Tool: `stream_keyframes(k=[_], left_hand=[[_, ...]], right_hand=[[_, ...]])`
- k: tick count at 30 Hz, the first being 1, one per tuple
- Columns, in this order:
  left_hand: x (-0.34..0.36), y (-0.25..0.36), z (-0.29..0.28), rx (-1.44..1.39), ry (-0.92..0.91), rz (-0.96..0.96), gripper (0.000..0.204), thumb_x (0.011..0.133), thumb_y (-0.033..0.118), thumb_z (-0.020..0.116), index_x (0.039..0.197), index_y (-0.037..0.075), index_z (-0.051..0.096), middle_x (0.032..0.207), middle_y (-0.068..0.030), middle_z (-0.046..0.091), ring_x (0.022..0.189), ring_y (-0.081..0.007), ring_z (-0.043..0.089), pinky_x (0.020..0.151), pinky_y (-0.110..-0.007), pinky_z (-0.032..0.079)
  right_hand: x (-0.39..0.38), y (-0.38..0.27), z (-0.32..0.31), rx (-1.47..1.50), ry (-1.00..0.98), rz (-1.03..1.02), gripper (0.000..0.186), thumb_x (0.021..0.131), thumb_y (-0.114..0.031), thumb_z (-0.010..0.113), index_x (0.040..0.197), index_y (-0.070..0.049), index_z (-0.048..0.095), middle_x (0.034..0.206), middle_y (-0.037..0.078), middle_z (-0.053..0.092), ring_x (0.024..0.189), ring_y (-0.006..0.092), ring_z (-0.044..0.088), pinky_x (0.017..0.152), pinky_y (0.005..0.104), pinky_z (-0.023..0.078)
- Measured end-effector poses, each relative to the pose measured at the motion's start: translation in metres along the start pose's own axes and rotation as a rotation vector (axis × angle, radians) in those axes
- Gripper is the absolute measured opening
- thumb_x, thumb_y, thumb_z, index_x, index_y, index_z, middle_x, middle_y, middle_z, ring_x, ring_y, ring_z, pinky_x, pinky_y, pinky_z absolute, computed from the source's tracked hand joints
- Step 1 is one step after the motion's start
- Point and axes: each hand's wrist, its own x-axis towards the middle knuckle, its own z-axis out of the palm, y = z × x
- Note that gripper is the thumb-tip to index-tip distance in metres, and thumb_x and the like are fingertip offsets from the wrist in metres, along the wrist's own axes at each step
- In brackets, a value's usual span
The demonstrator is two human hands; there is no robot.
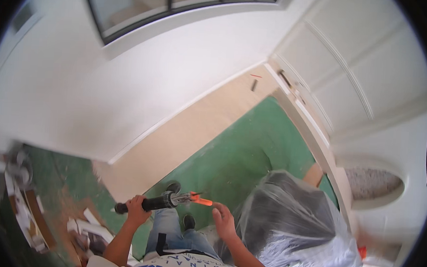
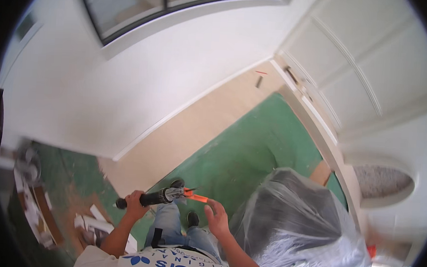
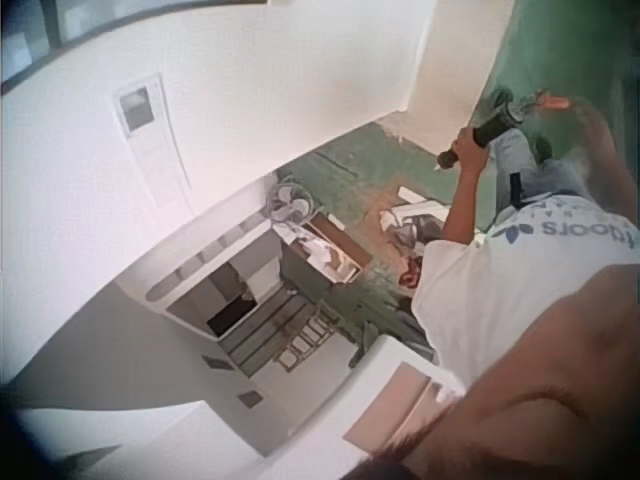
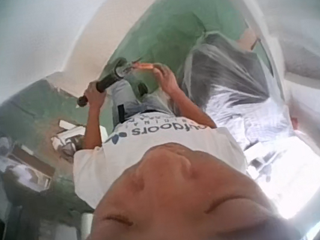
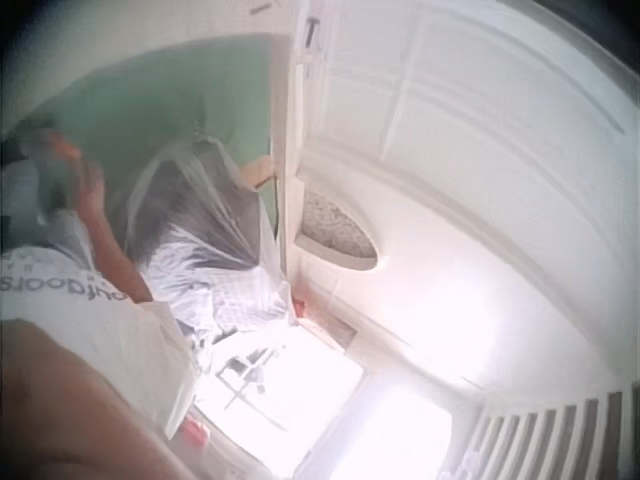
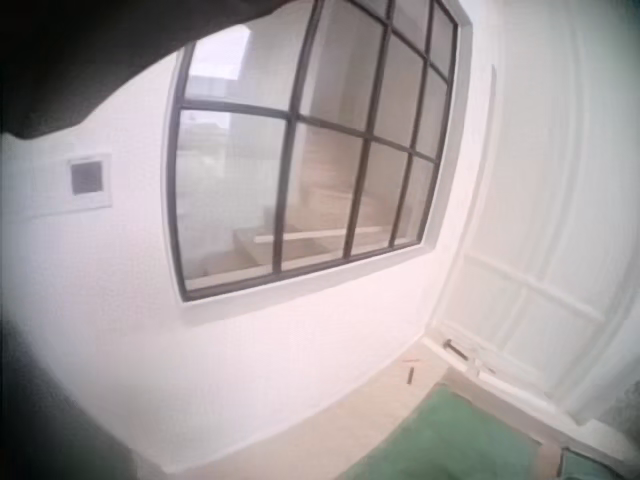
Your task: Installing white trim molding along the base of the stairs and the wall.
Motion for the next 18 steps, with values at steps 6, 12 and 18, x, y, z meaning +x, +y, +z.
stream_keyframes(k=[6,12,18], left_hand=[[-0.153,0.035,-0.075,0.087,0.361,-0.027,0.046,0.064,0.015,0.08,0.106,0.017,0.062,0.103,-0.0037,0.063,0.105,-0.0262,0.062,0.094,-0.047,0.035],[-0.292,0.004,-0.106,0.211,0.601,-0.225,0.043,0.065,0.012,0.079,0.104,0.017,0.062,0.103,-0.0022,0.063,0.103,-0.0242,0.063,0.096,-0.047,0.036],[-0.391,-0.055,-0.128,0.207,0.718,-0.37,0.044,0.064,0.011,0.08,0.104,0.018,0.063,0.104,-0.0018,0.064,0.104,-0.0247,0.064,0.096,-0.047,0.036]], right_hand=[[-0.062,-0.027,0.029,0.238,-0.347,0.005,0.059,0.109,-0.05,0.044,0.124,0.003,0.064,0.118,0.013,0.072,0.105,0.0199,0.068,0.095,0.0332,0.051],[-0.101,-0.061,0.098,0.195,-0.596,0.07,0.055,0.109,-0.045,0.044,0.122,0.005,0.064,0.115,0.014,0.071,0.102,0.0188,0.068,0.093,0.0328,0.052],[-0.161,-0.093,0.191,0.209,-0.786,-0.343,0.037,0.108,-0.02,0.042,0.131,0.004,0.057,0.114,0.016,0.07,0.104,0.0223,0.068,0.097,0.0378,0.053]])
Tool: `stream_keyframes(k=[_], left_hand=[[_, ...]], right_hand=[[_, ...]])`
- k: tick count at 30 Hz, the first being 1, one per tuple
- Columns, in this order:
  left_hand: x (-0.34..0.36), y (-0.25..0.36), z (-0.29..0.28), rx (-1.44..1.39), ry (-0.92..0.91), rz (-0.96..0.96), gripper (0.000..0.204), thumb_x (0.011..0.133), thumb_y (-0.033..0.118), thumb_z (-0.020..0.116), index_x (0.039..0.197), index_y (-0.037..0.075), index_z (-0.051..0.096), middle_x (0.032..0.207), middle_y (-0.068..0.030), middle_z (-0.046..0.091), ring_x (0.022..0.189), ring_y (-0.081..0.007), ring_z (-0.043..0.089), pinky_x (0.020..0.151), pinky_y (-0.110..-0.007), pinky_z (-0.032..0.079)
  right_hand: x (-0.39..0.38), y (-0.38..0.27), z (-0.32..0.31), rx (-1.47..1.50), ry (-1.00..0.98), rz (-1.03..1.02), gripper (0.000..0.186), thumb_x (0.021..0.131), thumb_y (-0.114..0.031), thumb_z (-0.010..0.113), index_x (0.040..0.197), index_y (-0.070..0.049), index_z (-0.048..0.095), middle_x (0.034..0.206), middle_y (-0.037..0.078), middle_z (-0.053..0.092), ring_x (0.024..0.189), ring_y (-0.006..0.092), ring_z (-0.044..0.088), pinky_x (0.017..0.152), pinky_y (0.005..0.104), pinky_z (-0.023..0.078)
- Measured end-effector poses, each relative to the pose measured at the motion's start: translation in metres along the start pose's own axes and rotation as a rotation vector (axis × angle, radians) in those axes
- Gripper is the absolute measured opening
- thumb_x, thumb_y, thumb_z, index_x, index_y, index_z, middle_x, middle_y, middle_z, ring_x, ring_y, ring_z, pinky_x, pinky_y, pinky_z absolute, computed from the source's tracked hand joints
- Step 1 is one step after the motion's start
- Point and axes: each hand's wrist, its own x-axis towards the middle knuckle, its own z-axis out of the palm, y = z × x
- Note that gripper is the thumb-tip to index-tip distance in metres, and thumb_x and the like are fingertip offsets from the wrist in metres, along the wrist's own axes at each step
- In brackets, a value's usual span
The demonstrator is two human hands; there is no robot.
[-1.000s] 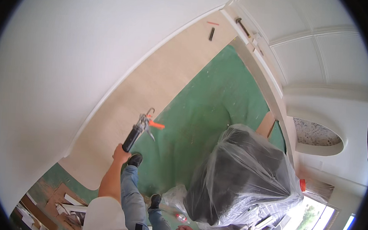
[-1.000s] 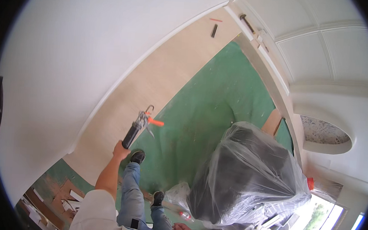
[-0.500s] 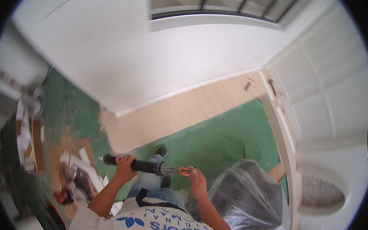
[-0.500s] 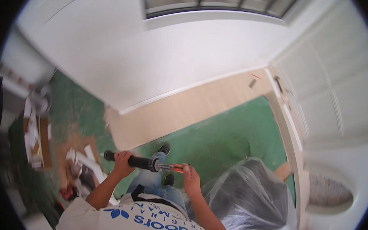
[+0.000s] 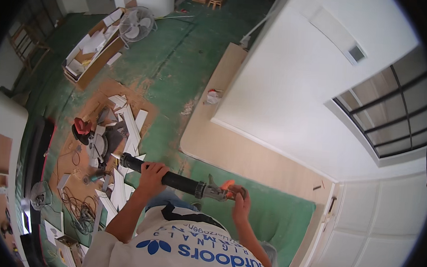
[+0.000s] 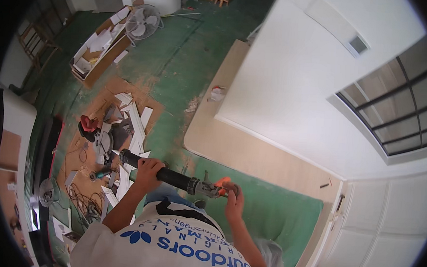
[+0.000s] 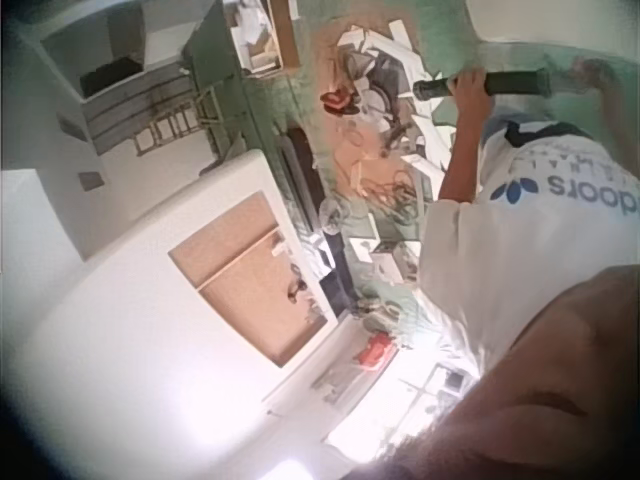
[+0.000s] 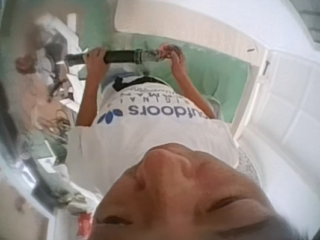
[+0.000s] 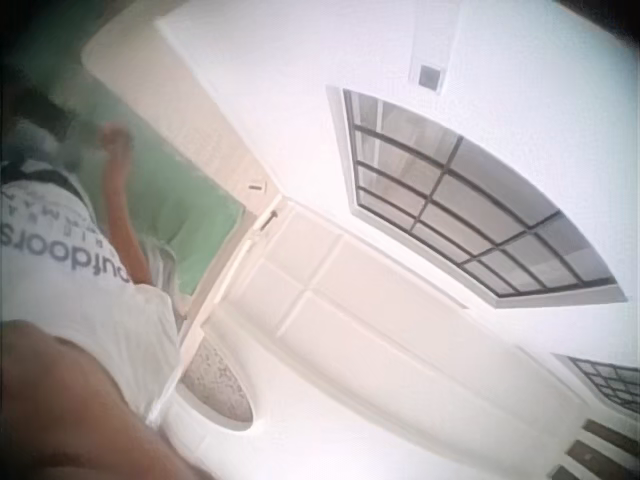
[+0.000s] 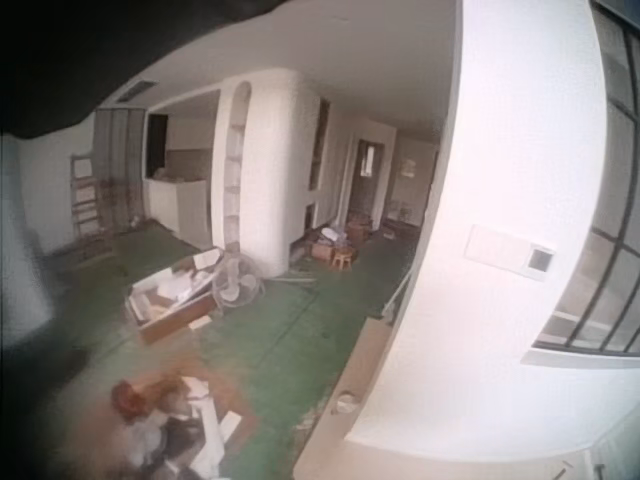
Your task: Installing white trim molding along the base of the stairs and the wall.
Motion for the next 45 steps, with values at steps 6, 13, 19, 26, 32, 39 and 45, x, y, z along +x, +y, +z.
stream_keyframes(k=[6,13,19,26,32,39,45], left_hand=[[0.003,-0.115,-0.044,-0.15,-0.085,-0.155,0.051,0.059,0.012,0.083,0.106,0.018,0.063,0.107,-0.0022,0.065,0.108,-0.026,0.064,0.097,-0.046,0.037],[0.086,-0.258,-0.112,-0.265,-0.202,-0.171,0.059,0.054,0.012,0.083,0.109,0.018,0.063,0.105,-0.0037,0.064,0.107,-0.0292,0.063,0.096,-0.045,0.039],[0.197,-0.347,-0.107,-0.252,-0.222,-0.09,0.058,0.053,0.011,0.083,0.107,0.017,0.063,0.104,-0.0048,0.065,0.106,-0.0317,0.062,0.096,-0.047,0.04],[0.352,-0.423,-0.067,-0.244,-0.167,-0.2,0.054,0.055,0.01,0.083,0.106,0.017,0.065,0.102,-0.0065,0.066,0.103,-0.033,0.063,0.094,-0.048,0.04],[0.489,-0.478,-0.098,-0.075,-0.165,-0.136,0.054,0.054,0.005,0.082,0.104,0.015,0.064,0.101,-0.0073,0.065,0.101,-0.0341,0.063,0.091,-0.046,0.041],[0.694,-0.531,-0.087,-0.174,-0.19,-0.017,0.05,0.056,-0.002,0.075,0.103,0.008,0.061,0.097,-0.0137,0.063,0.09,-0.0406,0.063,0.079,-0.048,0.049],[0.922,-0.567,-0.022,-0.148,-0.348,0.237,0.052,0.058,0.003,0.079,0.106,0.013,0.063,0.108,-0.0089,0.063,0.11,-0.0353,0.058,0.099,-0.047,0.039]], right_hand=[[0.068,-0.067,0.128,-0.08,-0.436,-0.229,0.034,0.104,-0.007,0.039,0.131,0.004,0.056,0.115,0.019,0.07,0.105,0.0239,0.068,0.095,0.0399,0.055],[0.172,-0.124,0.285,-0.363,-0.769,-0.364,0.035,0.099,-0.013,0.05,0.132,0.0,0.053,0.103,0.019,0.069,0.08,0.0186,0.064,0.072,0.0337,0.053],[0.265,-0.149,0.35,-0.311,-0.758,-0.364,0.037,0.099,-0.019,0.05,0.132,-0.003,0.054,0.087,0.011,0.063,0.072,0.0226,0.06,0.07,0.0416,0.048],[0.442,-0.13,0.39,-0.085,-0.776,-0.022,0.056,0.096,-0.03,0.067,0.145,-0.008,0.051,0.122,0.011,0.065,0.114,0.0232,0.06,0.103,0.0371,0.045],[0.61,-0.181,0.431,-0.277,-1.174,0.278,0.076,0.09,-0.034,0.076,0.154,-0.008,0.044,0.147,0.015,0.055,0.132,0.0258,0.054,0.112,0.0371,0.04],[0.757,-0.211,0.466,-0.314,-1.173,0.226,0.048,0.096,-0.047,0.066,0.126,-0.01,0.058,0.114,0.012,0.068,0.108,0.0273,0.063,0.095,0.0397,0.047],[0.857,-0.196,0.467,-0.21,-0.872,0.323,0.051,0.098,-0.035,0.068,0.142,-0.012,0.056,0.134,0.01,0.064,0.124,0.0229,0.06,0.106,0.0344,0.045]])
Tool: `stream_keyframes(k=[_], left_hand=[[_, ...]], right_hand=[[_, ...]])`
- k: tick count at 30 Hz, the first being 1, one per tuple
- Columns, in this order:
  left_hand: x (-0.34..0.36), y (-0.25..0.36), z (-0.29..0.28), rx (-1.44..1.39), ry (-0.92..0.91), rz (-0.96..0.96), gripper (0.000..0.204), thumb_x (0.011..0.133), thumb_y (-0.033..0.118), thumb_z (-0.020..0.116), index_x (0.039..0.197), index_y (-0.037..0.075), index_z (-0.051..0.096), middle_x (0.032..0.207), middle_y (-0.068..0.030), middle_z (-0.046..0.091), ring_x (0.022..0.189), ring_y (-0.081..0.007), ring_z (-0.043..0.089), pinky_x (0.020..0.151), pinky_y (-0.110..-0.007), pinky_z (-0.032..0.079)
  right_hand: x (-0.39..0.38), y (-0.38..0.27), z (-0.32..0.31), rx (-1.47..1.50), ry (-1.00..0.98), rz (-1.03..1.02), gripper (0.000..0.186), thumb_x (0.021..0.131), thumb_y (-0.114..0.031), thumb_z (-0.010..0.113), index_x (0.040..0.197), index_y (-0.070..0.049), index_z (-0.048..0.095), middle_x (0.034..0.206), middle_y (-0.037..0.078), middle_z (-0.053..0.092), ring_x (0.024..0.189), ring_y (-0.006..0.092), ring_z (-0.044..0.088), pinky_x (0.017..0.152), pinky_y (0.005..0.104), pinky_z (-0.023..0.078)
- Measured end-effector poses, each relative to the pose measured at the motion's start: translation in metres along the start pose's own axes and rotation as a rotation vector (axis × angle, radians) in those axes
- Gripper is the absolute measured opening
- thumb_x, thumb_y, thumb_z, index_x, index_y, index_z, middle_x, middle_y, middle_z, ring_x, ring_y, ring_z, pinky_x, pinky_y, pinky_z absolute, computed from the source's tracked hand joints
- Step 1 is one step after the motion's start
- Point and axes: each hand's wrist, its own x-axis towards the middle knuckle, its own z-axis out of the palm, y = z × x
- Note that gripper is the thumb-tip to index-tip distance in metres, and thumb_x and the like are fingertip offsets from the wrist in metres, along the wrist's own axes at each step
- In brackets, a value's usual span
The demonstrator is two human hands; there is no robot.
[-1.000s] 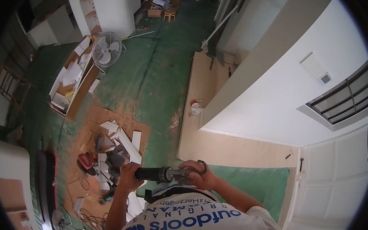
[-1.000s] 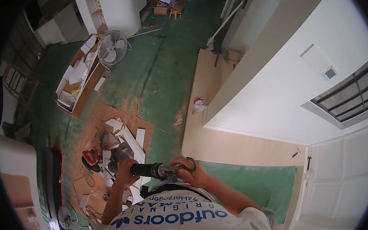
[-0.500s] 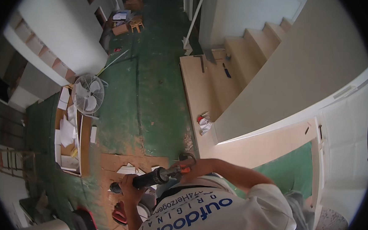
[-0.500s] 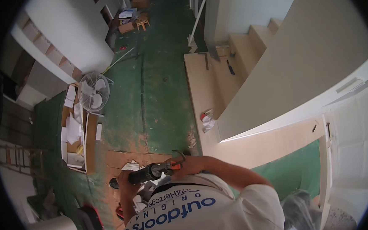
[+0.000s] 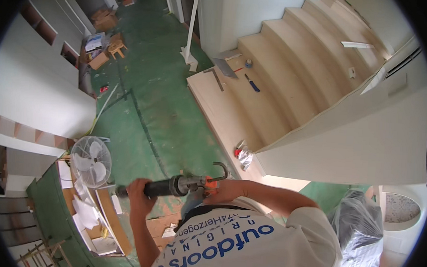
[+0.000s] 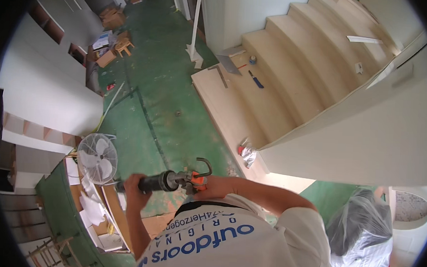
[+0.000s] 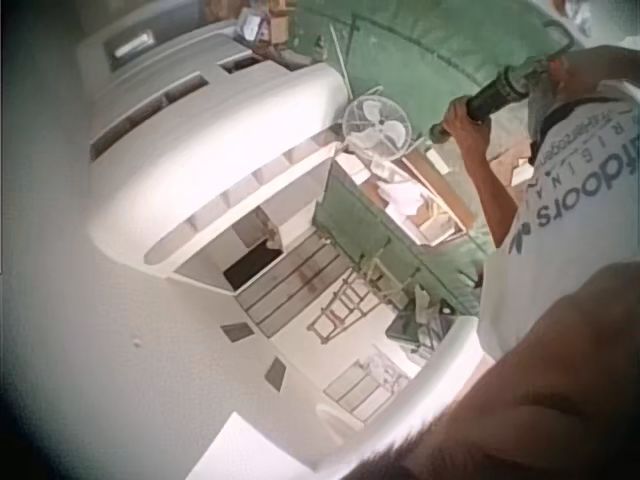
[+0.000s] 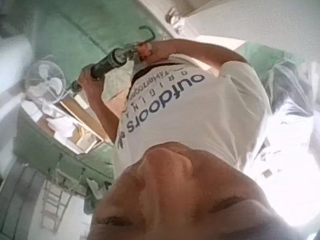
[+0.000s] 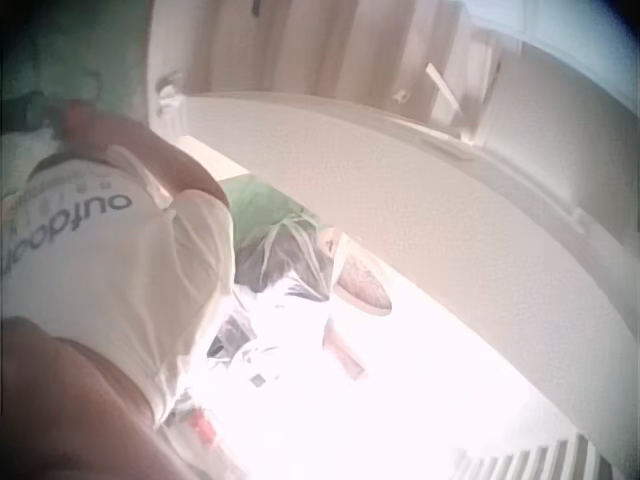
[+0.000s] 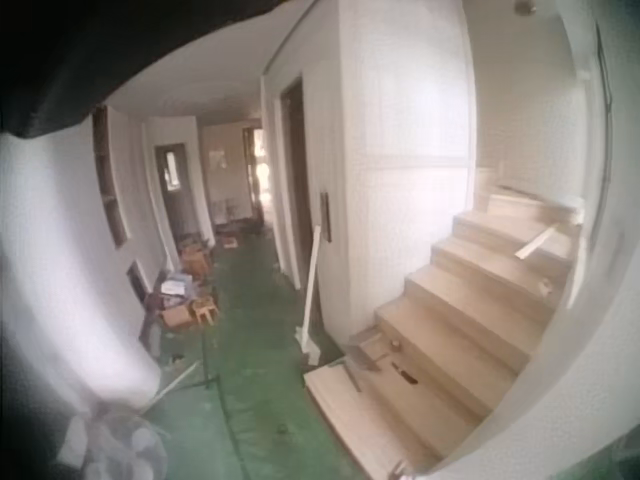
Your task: Installing white trim molding along the base of the stairs and the wall.
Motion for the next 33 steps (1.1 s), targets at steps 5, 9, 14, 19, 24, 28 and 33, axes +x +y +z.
stream_keyframes(k=[5,9,14,19,24,28,33], left_hand=[[0.203,0.012,-0.007,-0.025,-0.055,0.354,0.049,0.061,0.001,0.077,0.107,0.014,0.064,0.109,-0.0064,0.063,0.113,-0.0314,0.059,0.105,-0.049,0.037],[0.345,0.041,0.021,-0.047,-0.111,0.524,0.048,0.063,-0.001,0.075,0.107,0.014,0.064,0.109,-0.0052,0.064,0.113,-0.0298,0.06,0.107,-0.05,0.036],[0.486,0.085,0.085,-0.033,-0.091,0.699,0.055,0.062,-0.002,0.077,0.112,0.016,0.063,0.115,-0.0043,0.063,0.121,-0.0282,0.058,0.112,-0.05,0.033],[0.584,0.122,0.134,-0.16,-0.149,0.699,0.059,0.066,-0.003,0.073,0.12,0.017,0.063,0.122,-0.0062,0.063,0.122,-0.0299,0.056,0.109,-0.051,0.035],[0.637,0.102,0.227,-0.361,-0.126,0.466,0.054,0.077,0.004,0.068,0.131,0.007,0.059,0.129,-0.0171,0.062,0.123,-0.0344,0.057,0.105,-0.052,0.039],[0.628,0.06,0.313,-0.135,-0.857,0.219,0.052,0.088,0.024,0.067,0.136,0.006,0.059,0.127,-0.0209,0.065,0.117,-0.0346,0.063,0.1,-0.055,0.045],[0.632,0.081,0.354,0.137,-1.195,0.759,0.048,0.09,0.044,0.07,0.116,0.004,0.071,0.112,-0.0182,0.073,0.112,-0.0338,0.068,0.097,-0.053,0.049]], right_hand=[[0.005,-0.041,-0.059,0.156,0.466,-0.322,0.043,0.097,-0.027,0.071,0.135,-0.011,0.06,0.12,0.008,0.067,0.115,0.0184,0.062,0.099,0.033,0.048],[-0.002,-0.07,-0.118,0.321,0.667,-0.191,0.046,0.094,-0.018,0.074,0.136,-0.01,0.059,0.127,0.007,0.064,0.116,0.0203,0.062,0.1,0.0351,0.048],[0.005,-0.052,-0.202,0.11,0.977,-0.281,0.038,0.093,-0.014,0.072,0.129,-0.009,0.062,0.122,0.006,0.066,0.112,0.0191,0.063,0.095,0.034,0.05],[-0.012,-0.075,-0.294,0.351,0.912,0.028,0.043,0.09,-0.001,0.057,0.131,-0.011,0.057,0.125,0.006,0.065,0.115,0.0179,0.063,0.097,0.0378,0.052],[-0.004,-0.026,-0.343,0.811,1.221,-0.315,0.056,0.089,0.008,0.056,0.142,-0.005,0.046,0.133,0.013,0.063,0.123,0.0226,0.061,0.089,0.0314,0.055],[-0.026,-0.022,-0.404,0.945,1.367,-0.127,0.055,0.087,0.011,0.054,0.14,-0.006,0.05,0.136,0.013,0.063,0.13,0.0234,0.058,0.097,0.0332,0.052],[-0.056,-0.083,-0.502,1.125,1.493,-0.045,0.052,0.077,0.008,0.054,0.128,-0.001,0.054,0.124,0.013,0.063,0.121,0.0264,0.062,0.11,0.0437,0.047]])
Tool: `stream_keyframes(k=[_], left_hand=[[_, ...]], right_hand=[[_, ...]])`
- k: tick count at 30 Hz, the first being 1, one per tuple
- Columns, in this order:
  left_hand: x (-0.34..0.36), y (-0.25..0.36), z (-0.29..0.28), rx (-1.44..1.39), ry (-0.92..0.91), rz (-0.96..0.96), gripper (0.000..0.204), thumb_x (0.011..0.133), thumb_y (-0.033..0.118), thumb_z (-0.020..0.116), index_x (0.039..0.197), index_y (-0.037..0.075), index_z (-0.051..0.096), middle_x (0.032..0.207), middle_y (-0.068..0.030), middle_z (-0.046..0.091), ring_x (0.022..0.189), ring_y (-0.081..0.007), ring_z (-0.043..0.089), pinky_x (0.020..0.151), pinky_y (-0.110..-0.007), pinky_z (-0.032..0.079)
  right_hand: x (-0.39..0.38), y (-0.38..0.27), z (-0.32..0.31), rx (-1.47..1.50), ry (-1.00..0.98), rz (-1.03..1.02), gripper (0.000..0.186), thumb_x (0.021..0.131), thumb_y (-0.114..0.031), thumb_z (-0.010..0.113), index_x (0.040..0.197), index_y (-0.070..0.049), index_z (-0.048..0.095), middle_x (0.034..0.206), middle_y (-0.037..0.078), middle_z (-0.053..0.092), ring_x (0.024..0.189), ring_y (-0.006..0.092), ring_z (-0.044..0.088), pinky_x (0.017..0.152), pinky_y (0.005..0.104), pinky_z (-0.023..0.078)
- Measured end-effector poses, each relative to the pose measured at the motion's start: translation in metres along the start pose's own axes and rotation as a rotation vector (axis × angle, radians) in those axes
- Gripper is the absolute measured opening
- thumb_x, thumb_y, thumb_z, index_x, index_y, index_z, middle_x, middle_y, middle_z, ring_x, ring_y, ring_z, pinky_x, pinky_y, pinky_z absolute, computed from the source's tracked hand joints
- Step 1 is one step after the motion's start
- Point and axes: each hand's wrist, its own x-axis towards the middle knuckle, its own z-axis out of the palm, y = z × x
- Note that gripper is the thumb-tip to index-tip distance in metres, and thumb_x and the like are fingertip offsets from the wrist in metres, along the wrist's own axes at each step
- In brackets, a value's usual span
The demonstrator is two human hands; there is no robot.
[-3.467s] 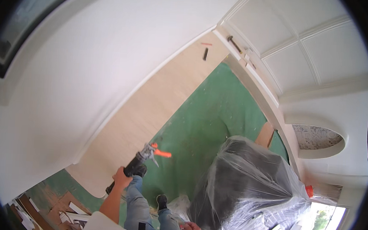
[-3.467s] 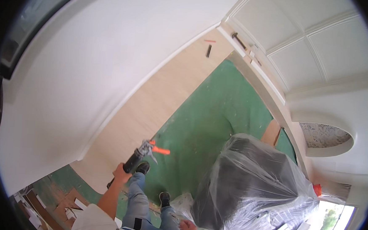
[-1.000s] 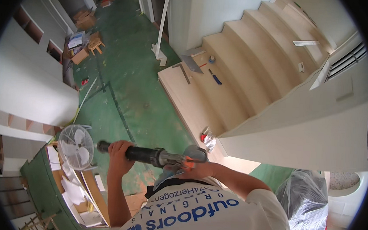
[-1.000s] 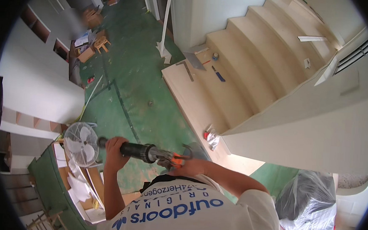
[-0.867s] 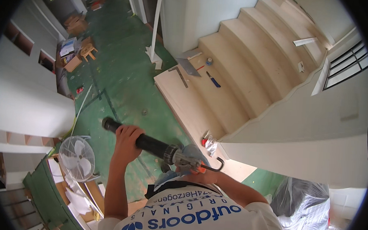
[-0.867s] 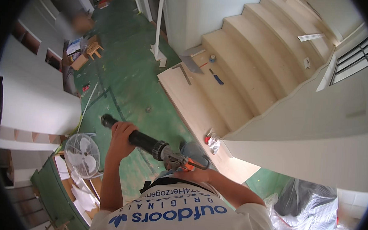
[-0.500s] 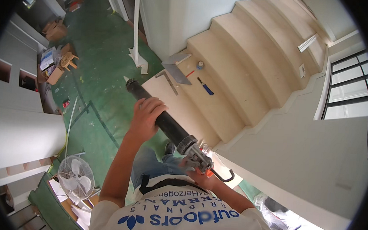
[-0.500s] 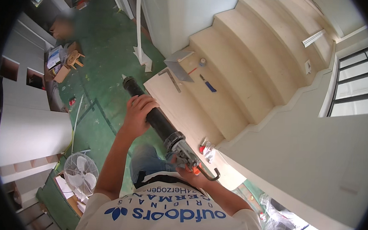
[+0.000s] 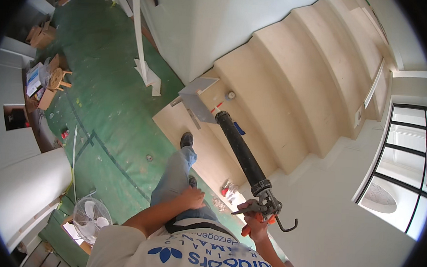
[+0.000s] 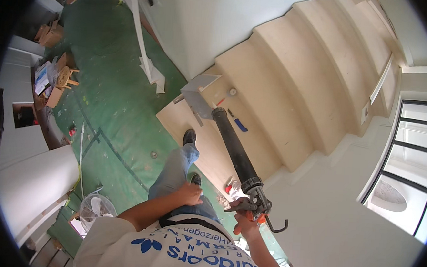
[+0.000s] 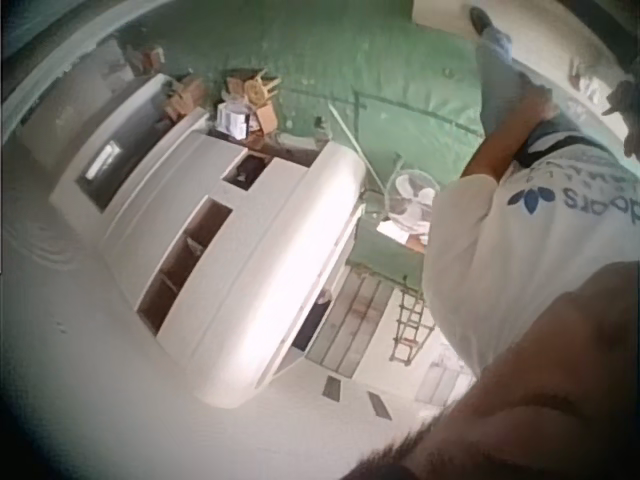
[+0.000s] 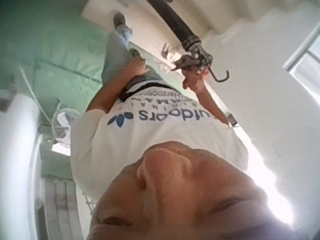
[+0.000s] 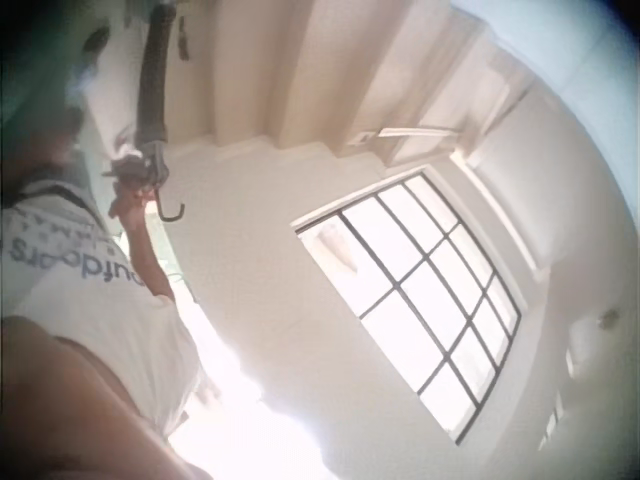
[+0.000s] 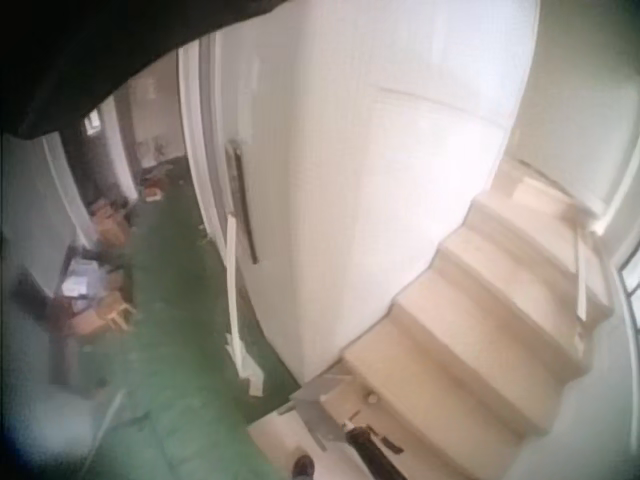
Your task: Installing white trim molding along the base of the stairs and the wall.
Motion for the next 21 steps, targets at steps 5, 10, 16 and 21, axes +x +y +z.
stream_keyframes(k=[5,10,16,21], left_hand=[[0.016,0.009,-0.032,-0.08,-0.719,0.157,0.062,0.1,0.058,0.049,0.114,0.002,0.072,0.12,-0.0222,0.072,0.111,-0.0388,0.069,0.096,-0.055,0.051],[-0.019,0.039,-0.052,-0.577,-0.664,0.118,0.06,0.103,0.054,0.043,0.118,0.002,0.07,0.121,-0.0251,0.069,0.116,-0.0436,0.065,0.1,-0.051,0.05],[0.008,0.008,-0.052,-0.569,-0.687,0.147,0.054,0.104,0.052,0.046,0.11,0.004,0.07,0.11,-0.0236,0.071,0.106,-0.0413,0.068,0.09,-0.052,0.052],[0.114,-0.061,-0.049,-0.696,-0.509,0.219,0.035,0.102,0.039,0.058,0.099,0.005,0.067,0.095,-0.0153,0.072,0.092,-0.03,0.071,0.081,-0.042,0.053]], right_hand=[[0.015,-0.044,0.017,0.316,0.08,-0.055,0.055,0.075,0.009,0.053,0.129,0.0,0.053,0.119,0.013,0.064,0.12,0.0309,0.064,0.109,0.0477,0.049],[0.025,-0.071,0.015,0.405,0.091,-0.041,0.056,0.073,0.011,0.053,0.129,0.0,0.053,0.119,0.014,0.064,0.121,0.0314,0.064,0.11,0.0488,0.048],[0.074,-0.067,-0.021,0.285,0.093,0.021,0.054,0.07,0.007,0.053,0.124,0.0,0.056,0.114,0.011,0.064,0.118,0.0284,0.065,0.111,0.0477,0.047],[0.146,-0.003,-0.057,0.364,-0.036,-0.056,0.058,0.068,0.004,0.055,0.126,0.001,0.055,0.115,0.014,0.063,0.118,0.0318,0.061,0.112,0.0546,0.044]])
